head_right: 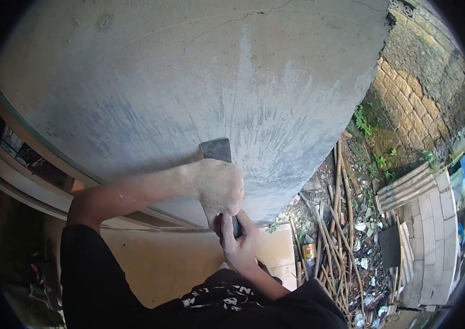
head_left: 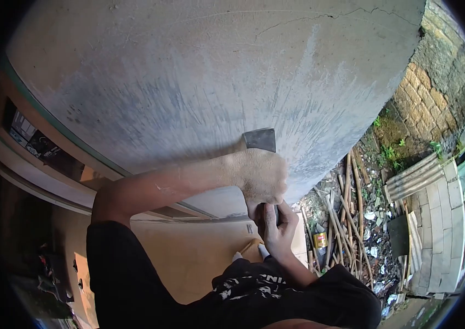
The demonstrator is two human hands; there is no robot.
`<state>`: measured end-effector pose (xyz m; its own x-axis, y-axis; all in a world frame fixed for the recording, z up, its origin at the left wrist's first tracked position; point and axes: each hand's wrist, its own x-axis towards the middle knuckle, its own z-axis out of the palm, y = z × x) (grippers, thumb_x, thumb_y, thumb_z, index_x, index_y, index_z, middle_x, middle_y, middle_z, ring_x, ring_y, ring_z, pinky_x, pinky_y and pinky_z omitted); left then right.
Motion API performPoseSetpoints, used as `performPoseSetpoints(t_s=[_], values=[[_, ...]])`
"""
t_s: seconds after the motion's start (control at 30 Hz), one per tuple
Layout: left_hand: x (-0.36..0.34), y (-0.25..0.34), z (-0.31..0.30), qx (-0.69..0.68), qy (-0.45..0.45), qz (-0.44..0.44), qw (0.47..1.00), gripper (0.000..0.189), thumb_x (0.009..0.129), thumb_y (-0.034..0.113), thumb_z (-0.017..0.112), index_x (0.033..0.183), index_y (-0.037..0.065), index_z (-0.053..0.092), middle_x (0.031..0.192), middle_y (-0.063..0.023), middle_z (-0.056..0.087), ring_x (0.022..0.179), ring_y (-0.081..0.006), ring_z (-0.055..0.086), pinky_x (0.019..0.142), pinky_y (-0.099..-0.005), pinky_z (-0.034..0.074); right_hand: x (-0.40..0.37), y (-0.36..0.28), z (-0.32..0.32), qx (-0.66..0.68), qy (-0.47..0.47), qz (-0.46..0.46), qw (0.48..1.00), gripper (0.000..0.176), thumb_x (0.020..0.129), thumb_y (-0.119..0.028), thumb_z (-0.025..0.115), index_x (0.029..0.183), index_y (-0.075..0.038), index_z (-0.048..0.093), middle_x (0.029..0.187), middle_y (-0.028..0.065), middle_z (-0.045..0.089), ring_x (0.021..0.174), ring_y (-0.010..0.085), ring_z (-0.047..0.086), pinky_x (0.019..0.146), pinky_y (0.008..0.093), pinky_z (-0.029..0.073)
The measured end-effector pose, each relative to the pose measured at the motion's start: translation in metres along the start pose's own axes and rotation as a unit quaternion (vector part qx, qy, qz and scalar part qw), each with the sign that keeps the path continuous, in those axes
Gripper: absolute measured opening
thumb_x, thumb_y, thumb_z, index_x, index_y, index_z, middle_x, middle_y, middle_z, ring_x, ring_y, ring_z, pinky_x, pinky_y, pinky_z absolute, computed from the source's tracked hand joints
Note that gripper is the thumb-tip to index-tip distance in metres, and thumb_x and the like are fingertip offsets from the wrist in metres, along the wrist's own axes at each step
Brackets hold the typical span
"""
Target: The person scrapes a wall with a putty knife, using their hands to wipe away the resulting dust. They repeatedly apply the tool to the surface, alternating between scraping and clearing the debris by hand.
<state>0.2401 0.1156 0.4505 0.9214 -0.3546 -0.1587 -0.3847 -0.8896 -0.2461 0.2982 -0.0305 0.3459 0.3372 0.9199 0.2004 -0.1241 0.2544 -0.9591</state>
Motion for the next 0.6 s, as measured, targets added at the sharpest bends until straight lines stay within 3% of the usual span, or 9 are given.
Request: performPoseSetpoints(t_s=[0.03, 0.2, 0.27, 0.4, 0.47, 0.53, 0.6], values=[[0.001, 0.005, 0.003, -0.011, 0.017, 0.02, 1.0, 0.054, 0.061, 0.056, 0.065, 0.049, 0.004, 0.056, 0.047, -0.0073, 0.055, 0.046, -0.0232, 0.06, 0.044, -0.034, 0.048, -0.002, 0.001, 0.0, 0.021, -0.003, -0.003, 1.0, 0.02, 0.095, -0.014, 0.052, 0.093, 0.005, 0.058, 0.063, -0.0012, 0.051, 0.055, 0.0034, 0.044, 0.05, 0.0205, 0.034], [-0.003, -0.013, -0.035, 0.015, 0.006, 0.001, 1.0, 0.055, 0.063, 0.056, 0.064, 0.048, 0.004, 0.056, 0.044, -0.0072, 0.054, 0.044, -0.0237, 0.059, 0.042, -0.0359, 0.048, 0.027, -0.024, -0.003, 0.048, -0.048, -0.06, 0.996, 0.02, 0.095, -0.014, 0.053, 0.093, 0.005, 0.058, 0.064, -0.0015, 0.052, 0.055, 0.0038, 0.043, 0.049, 0.0209, 0.033], [0.002, -0.004, -0.021, 0.009, -0.061, -0.024, 0.998, 0.043, 0.059, 0.052, 0.067, 0.057, 0.009, 0.067, 0.052, -0.0075, 0.06, 0.055, -0.0259, 0.065, 0.051, -0.0382, 0.053, 0.015, -0.006, -0.005, 0.025, -0.026, -0.005, 0.999, 0.021, 0.095, -0.015, 0.052, 0.094, 0.005, 0.058, 0.062, -0.0023, 0.051, 0.054, 0.0034, 0.043, 0.049, 0.0204, 0.032], [0.005, 0.009, 0.014, -0.018, -0.007, 0.017, 1.0, 0.059, 0.06, 0.061, 0.065, 0.048, 0.004, 0.056, 0.046, -0.0085, 0.056, 0.047, -0.024, 0.061, 0.043, -0.0343, 0.048, -0.004, 0.002, -0.01, 0.049, -0.025, 0.059, 0.997, 0.022, 0.096, -0.017, 0.051, 0.093, 0.003, 0.059, 0.062, -0.0026, 0.051, 0.051, 0.0024, 0.042, 0.047, 0.0193, 0.03], [0.005, 0.007, 0.0, -0.05, -0.019, 0.004, 0.999, 0.049, 0.059, 0.057, 0.067, 0.057, 0.008, 0.067, 0.053, -0.0087, 0.061, 0.056, -0.0266, 0.065, 0.052, -0.037, 0.053, -0.002, -0.015, -0.014, 0.069, -0.04, 0.057, 0.995, 0.021, 0.096, -0.016, 0.051, 0.09, 0.003, 0.058, 0.064, -0.0023, 0.05, 0.055, 0.0033, 0.042, 0.05, 0.0199, 0.03], [0.005, 0.005, -0.016, -0.052, -0.019, -0.013, 0.998, 0.05, 0.059, 0.058, 0.067, 0.057, 0.008, 0.067, 0.053, -0.0089, 0.061, 0.056, -0.0268, 0.065, 0.053, -0.0373, 0.053, -0.005, -0.03, -0.014, 0.118, -0.048, 0.066, 0.99, 0.022, 0.097, -0.014, 0.05, 0.088, 0.004, 0.057, 0.065, -0.0019, 0.049, 0.059, 0.0043, 0.042, 0.053, 0.02, 0.03], [0.006, 0.008, -0.012, -0.056, -0.023, -0.033, 0.998, 0.051, 0.059, 0.058, 0.067, 0.057, 0.008, 0.067, 0.053, -0.0092, 0.062, 0.056, -0.0271, 0.065, 0.053, -0.0376, 0.053, 0.001, -0.025, -0.012, 0.042, -0.036, 0.029, 0.998, 0.022, 0.096, -0.017, 0.051, 0.092, 0.003, 0.058, 0.061, -0.0023, 0.051, 0.051, 0.003, 0.042, 0.046, 0.0202, 0.031]])
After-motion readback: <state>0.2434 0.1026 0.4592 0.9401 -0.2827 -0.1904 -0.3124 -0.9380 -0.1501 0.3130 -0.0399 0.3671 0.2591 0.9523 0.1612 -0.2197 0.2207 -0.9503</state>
